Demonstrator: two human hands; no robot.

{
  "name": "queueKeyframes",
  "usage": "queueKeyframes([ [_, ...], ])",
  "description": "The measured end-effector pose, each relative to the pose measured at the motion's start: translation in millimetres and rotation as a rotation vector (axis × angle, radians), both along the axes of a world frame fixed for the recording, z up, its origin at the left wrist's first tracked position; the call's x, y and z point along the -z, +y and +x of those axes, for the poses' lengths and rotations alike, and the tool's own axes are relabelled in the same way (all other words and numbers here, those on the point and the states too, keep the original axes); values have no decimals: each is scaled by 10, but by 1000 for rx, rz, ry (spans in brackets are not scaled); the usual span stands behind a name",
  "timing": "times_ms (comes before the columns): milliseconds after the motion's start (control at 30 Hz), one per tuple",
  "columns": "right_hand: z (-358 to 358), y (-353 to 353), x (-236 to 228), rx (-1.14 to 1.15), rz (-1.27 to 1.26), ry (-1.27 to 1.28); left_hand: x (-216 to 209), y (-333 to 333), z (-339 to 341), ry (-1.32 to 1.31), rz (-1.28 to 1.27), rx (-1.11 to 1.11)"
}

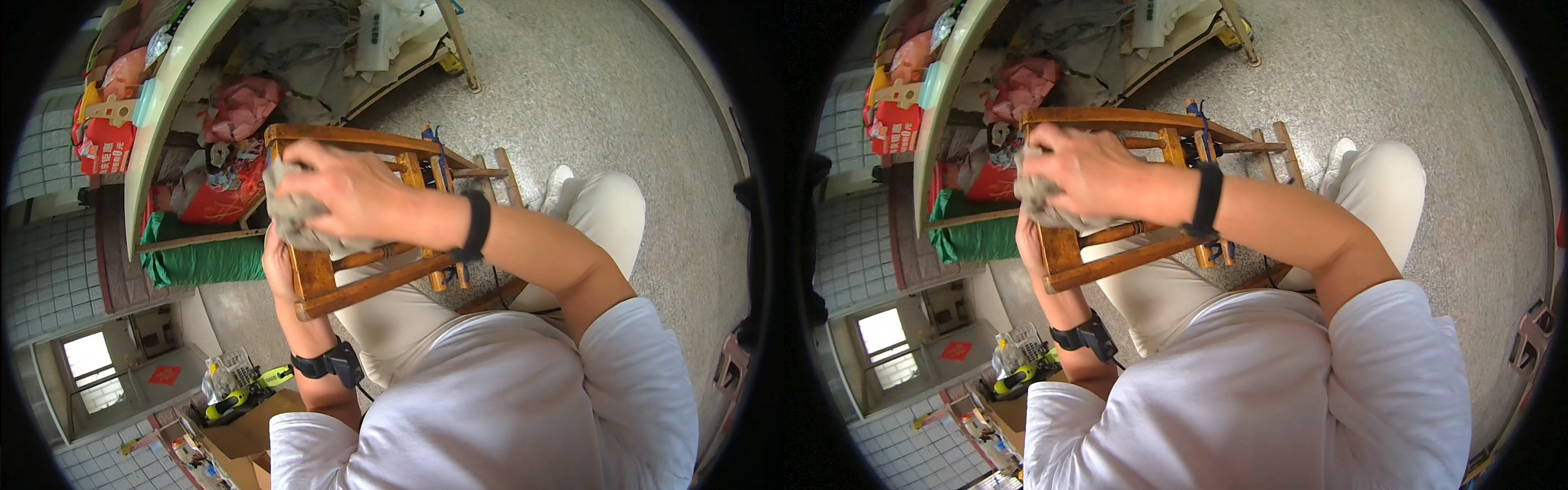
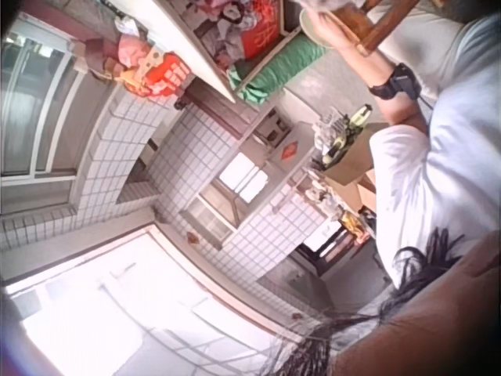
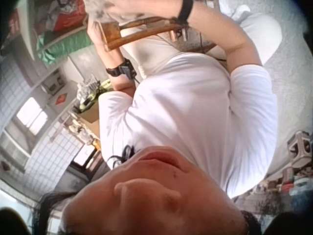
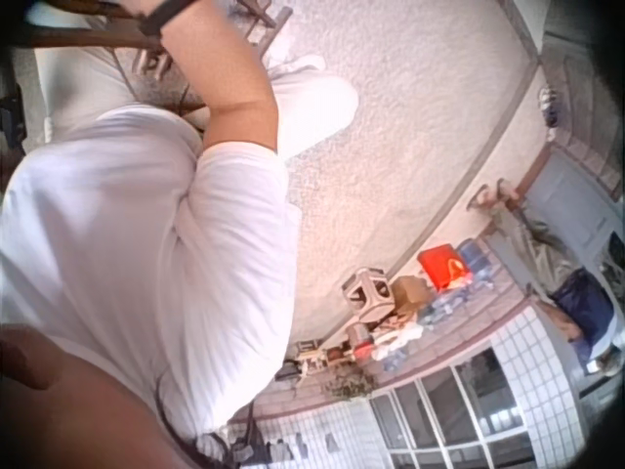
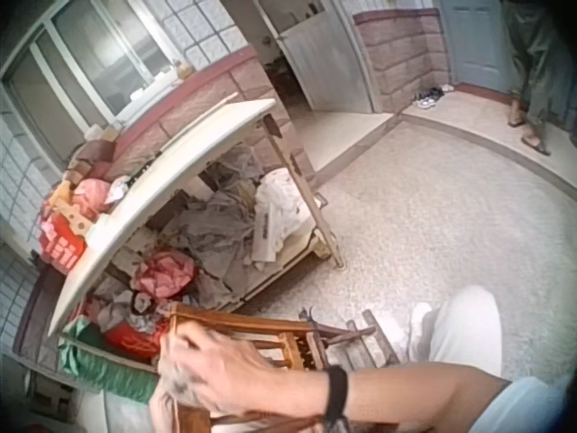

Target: The person wipes the wooden frame and woven seat of two chairs using a cloth. They clean the first chair thoroughly, then move to a second chair with a blue woven seat and continue wiping the frame and seat.

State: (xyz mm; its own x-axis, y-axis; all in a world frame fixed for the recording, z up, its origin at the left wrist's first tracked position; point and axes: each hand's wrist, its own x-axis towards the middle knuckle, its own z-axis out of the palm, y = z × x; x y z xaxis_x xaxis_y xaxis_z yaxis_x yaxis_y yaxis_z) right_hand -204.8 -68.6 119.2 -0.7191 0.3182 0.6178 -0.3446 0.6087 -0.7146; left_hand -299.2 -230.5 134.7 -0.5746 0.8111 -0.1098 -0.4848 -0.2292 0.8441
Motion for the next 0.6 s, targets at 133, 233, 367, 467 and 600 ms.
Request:
queueKeyframes([
  [133,-348,153,-52,180,-53,11,12,-6,-108,-95,-29,67],
  [233,-184,1,-94,99,-109,-39,-33,33,-51,-198,30,49],
  [367,404,-522,-73,-238,-62,-109,-102,11,101,-9,-127,5],
  [467,477,-609,-37,-259,-59,-73,-79,-9,115,-84,-157,-10],
  [600,-44,-95,16,80,47,30,-7,29,-21,-213,17,76],
])
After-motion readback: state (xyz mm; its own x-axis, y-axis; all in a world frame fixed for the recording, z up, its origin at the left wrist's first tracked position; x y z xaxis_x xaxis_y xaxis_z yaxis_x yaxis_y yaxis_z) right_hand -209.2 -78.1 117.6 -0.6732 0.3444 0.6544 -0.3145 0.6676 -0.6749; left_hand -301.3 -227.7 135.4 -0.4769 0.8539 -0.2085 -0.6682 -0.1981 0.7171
